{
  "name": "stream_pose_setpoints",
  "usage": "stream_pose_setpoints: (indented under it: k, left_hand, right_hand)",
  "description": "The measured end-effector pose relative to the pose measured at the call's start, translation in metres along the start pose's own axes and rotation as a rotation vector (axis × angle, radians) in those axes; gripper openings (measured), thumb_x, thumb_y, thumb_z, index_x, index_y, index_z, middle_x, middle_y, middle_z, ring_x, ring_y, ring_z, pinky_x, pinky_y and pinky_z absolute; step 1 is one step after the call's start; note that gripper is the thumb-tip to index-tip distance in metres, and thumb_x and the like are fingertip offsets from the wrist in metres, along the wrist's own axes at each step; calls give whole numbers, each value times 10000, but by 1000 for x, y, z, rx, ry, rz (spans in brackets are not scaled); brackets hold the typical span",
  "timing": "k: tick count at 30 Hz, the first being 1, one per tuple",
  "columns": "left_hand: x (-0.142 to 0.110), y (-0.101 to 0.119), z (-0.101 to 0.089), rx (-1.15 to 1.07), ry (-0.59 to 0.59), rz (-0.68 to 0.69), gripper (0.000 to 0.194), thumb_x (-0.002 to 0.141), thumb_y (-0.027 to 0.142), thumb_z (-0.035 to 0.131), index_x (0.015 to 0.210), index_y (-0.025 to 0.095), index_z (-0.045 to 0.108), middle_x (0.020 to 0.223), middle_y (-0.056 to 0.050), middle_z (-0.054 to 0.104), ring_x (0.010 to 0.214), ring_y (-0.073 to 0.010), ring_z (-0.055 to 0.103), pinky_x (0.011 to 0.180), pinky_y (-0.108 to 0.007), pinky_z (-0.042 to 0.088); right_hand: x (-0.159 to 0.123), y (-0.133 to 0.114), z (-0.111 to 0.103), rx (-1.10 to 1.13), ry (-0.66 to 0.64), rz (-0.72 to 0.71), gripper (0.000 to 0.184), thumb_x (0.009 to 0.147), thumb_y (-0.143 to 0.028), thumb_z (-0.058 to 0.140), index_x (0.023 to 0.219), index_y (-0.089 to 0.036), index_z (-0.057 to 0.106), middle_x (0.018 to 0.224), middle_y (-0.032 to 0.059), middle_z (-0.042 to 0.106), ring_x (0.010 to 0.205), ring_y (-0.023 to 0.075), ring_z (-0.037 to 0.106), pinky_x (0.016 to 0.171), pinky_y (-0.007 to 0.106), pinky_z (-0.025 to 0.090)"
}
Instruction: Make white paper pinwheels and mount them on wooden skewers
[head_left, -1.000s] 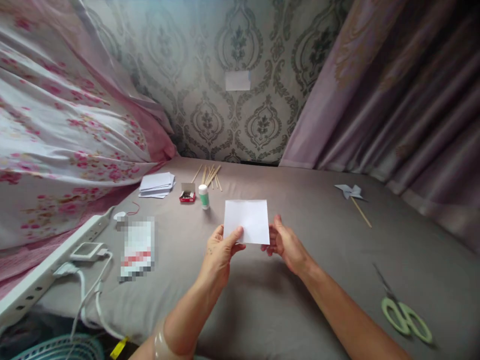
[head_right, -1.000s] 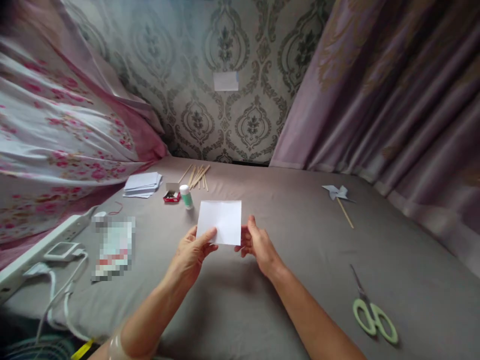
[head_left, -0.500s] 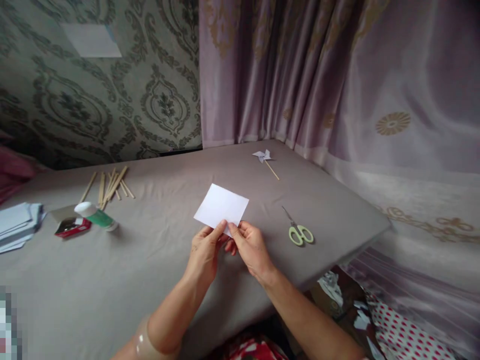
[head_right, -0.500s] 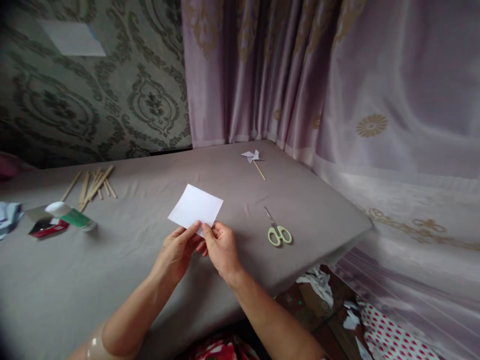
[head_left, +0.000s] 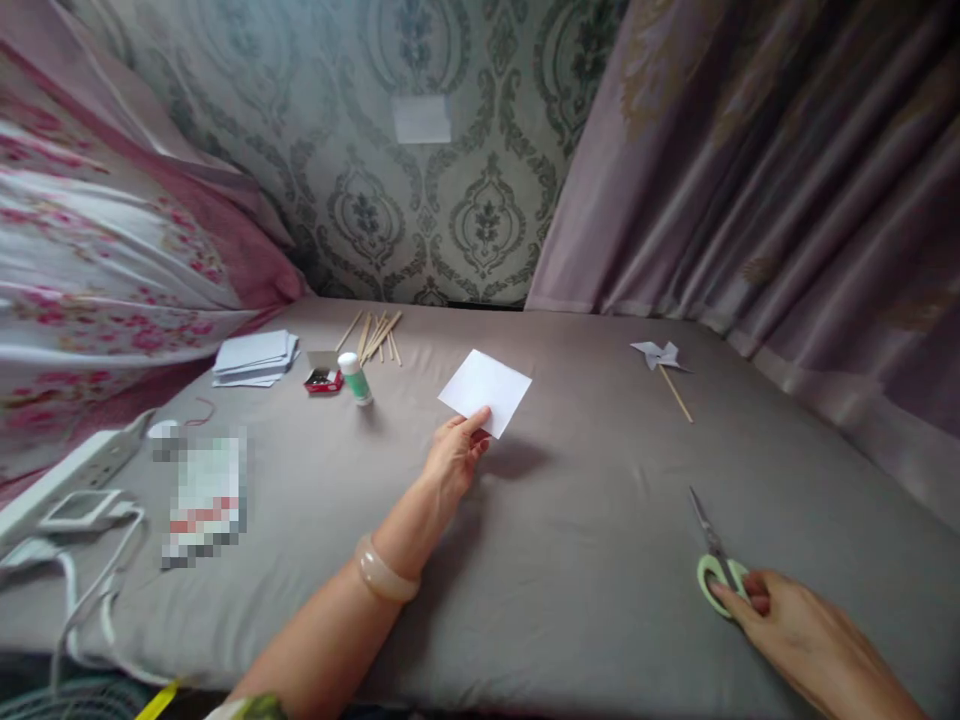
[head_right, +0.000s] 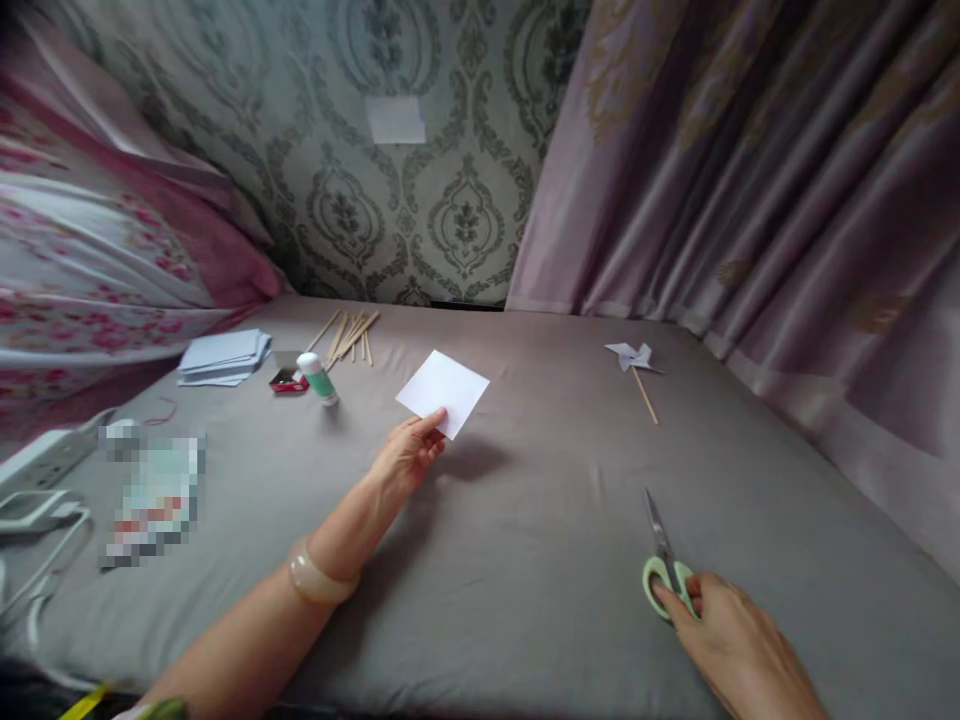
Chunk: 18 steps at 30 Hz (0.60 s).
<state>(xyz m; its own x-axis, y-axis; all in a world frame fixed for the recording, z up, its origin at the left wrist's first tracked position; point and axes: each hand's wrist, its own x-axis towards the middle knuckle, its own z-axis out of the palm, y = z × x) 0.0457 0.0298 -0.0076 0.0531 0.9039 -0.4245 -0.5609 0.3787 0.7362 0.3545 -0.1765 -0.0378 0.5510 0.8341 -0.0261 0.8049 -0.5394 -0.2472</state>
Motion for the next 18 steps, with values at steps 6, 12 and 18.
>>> stream_pose_setpoints:
  k: [6, 12, 18]
  left_hand:
    - [-3, 8, -11, 24, 40, 38, 272, 570, 206, 831, 571, 173, 561, 554, 21, 563, 487, -69, 477, 474, -200, 333]
    - [-2, 16, -14, -51, 34, 54, 311, 545, 199, 850, 585, 157, 544, 559, 22, 569, 520, -70, 507, 525, -194, 384]
    - [-4, 27, -19, -54, 24, 110, 356, 464, 250, 886, 575, 137, 566, 530, 15, 562, 507, -71, 505, 512, -199, 385]
  right_hand:
    - [14, -47, -23, 482, -259, 136, 314, 525, -516, 693, 600, -211, 682, 578, 95, 676, 514, 230, 601, 435, 308, 403]
    - [7, -147, -18, 1299, -529, 59, 517, 448, -507, 871, 785, -169, 674, 687, 12, 607, 420, 29, 335, 327, 167, 274]
    - [13, -220, 13, 1089, -714, -122, 614, 536, -730, 725, 651, -143, 588, 549, -4, 579, 292, 12, 278, 271, 188, 194]
